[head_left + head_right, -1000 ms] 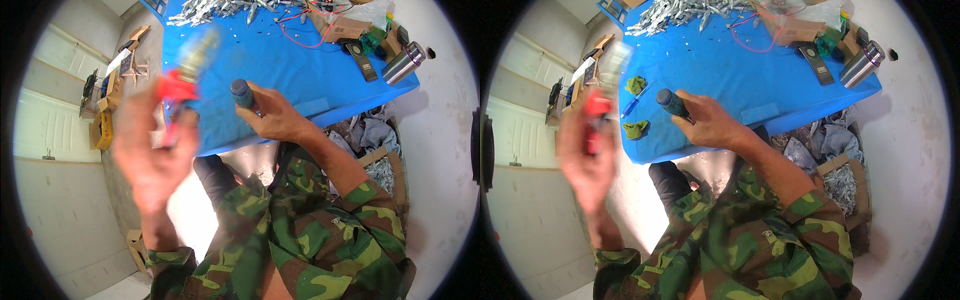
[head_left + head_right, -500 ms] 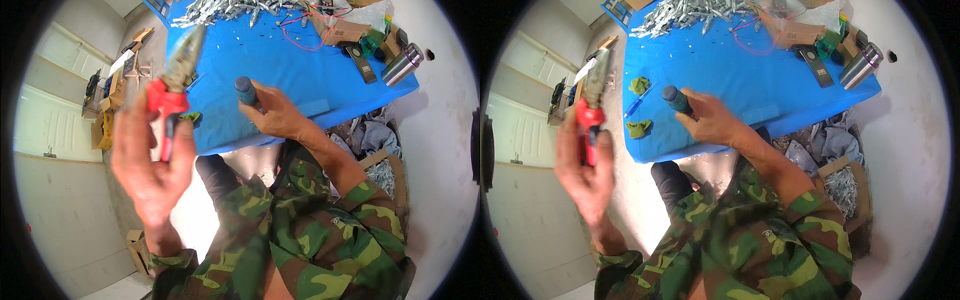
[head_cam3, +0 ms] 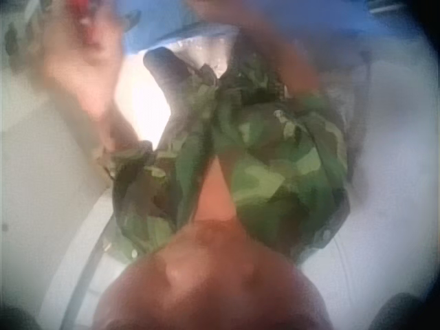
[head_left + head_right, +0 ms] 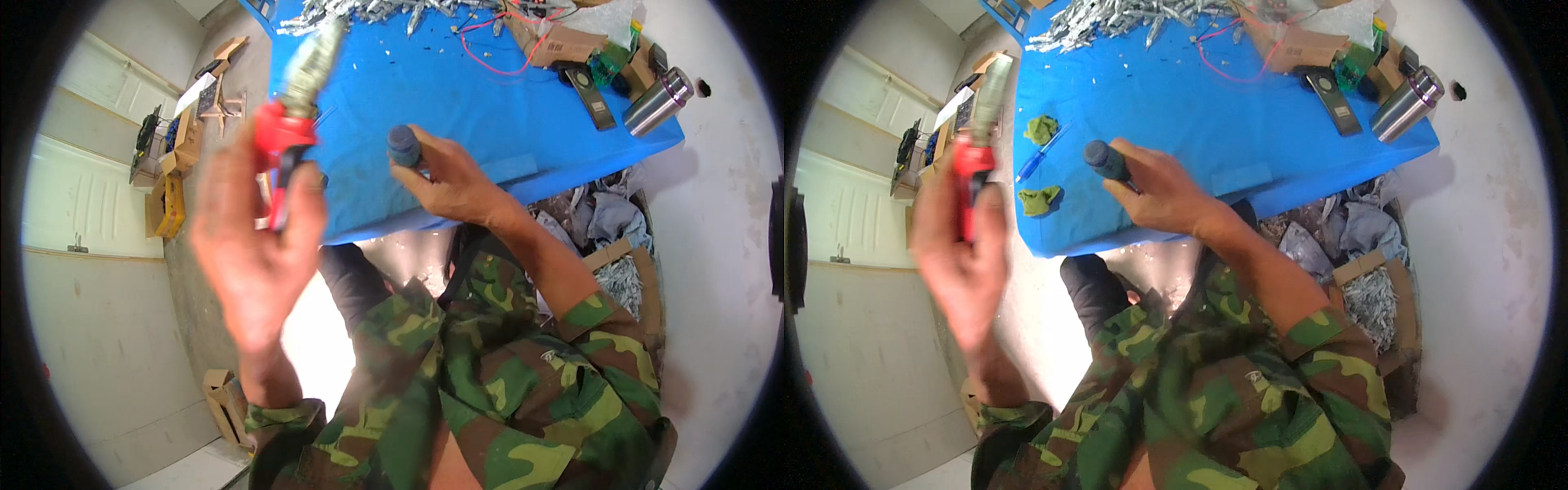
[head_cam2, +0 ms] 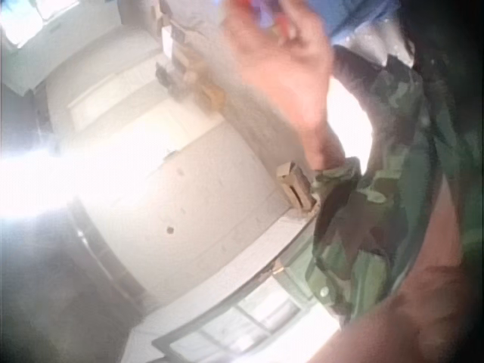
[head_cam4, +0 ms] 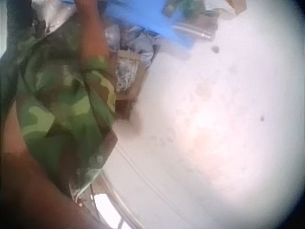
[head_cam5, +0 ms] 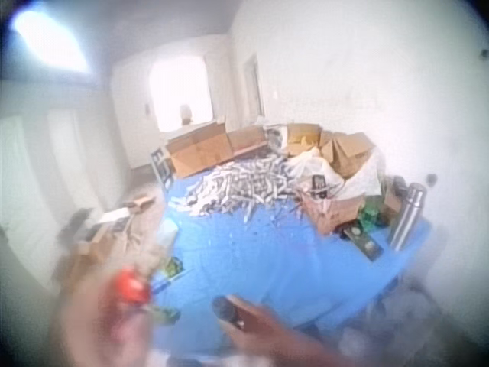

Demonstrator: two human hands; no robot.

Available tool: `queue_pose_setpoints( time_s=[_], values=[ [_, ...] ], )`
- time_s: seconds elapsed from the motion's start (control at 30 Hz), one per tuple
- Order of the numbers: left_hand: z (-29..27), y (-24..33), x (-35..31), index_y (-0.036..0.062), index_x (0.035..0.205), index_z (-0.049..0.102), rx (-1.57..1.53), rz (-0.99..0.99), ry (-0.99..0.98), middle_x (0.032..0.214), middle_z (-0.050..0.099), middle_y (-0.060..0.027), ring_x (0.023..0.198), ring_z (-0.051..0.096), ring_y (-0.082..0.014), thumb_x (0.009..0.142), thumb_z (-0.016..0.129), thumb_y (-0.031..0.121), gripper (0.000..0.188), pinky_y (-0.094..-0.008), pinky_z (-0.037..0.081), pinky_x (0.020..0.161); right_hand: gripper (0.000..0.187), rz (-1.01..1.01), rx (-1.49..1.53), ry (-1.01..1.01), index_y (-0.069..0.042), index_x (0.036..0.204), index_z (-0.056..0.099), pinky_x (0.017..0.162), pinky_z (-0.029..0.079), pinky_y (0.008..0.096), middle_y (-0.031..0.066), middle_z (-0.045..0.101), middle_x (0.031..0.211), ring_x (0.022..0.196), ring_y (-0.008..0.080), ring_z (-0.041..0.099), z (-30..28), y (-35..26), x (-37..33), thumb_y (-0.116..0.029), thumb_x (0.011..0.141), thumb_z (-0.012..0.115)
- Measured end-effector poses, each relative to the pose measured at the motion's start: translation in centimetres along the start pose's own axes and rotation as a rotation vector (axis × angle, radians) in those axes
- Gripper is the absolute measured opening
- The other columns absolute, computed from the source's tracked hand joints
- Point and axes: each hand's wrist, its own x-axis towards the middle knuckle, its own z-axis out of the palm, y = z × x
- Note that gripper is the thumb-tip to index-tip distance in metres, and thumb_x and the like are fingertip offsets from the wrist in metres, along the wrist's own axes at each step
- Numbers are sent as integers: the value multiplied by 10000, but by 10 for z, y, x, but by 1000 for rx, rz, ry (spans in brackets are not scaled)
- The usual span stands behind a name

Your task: The person assembles a metal component using a screwdriver and pliers, handling various small pieces and wiping them with a cloth.

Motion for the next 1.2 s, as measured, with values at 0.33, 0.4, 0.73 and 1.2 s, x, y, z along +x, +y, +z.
queue_pose_setpoints(
  time_s=[0.33, 0.4, 0.73, 1.2],
  values=[
    [-15, -3, 11, -43, 1396, 654, -235, -145, 113, 1045, 665, -52, 915, 590, -121, 1013, 746, 318, 534, -248, 472, 815, 156, 200, 200, -16, -38, 1125, 630, 777, 530, 276, 6, 647, 971, 872, 88, 597, -12, 3, 10, -84, 1003, 717],
    [-13, -12, 4, -45, 1428, 639, -273, -189, 14, 1169, 696, -63, 1070, 613, -133, 1054, 710, 257, 485, -266, 463, 995, 156, 192, 249, 5, -44, 1125, 636, 792, 529, 275, -2, 649, 981, 885, 85, 603, -16, 5, 9, -87, 1003, 723],
    [8, -26, -9, -86, 1380, 644, -380, -340, -23, 1083, 692, -74, 926, 630, -107, 973, 796, 213, 528, -244, 521, 833, 170, 226, 322, 37, -41, 1161, 632, 870, 557, 304, 36, 685, 1052, 961, 131, 675, -19, 3, 5, -77, 1020, 720],
    [21, -38, -26, -47, 1385, 658, -455, -389, -101, 1063, 684, -33, 936, 592, -90, 1018, 771, 241, 480, -235, 494, 842, 204, 191, 311, 48, -28, 1210, 622, 908, 584, 328, 59, 689, 1086, 1017, 168, 720, -23, 6, 2, -78, 1033, 709]
  ],
)
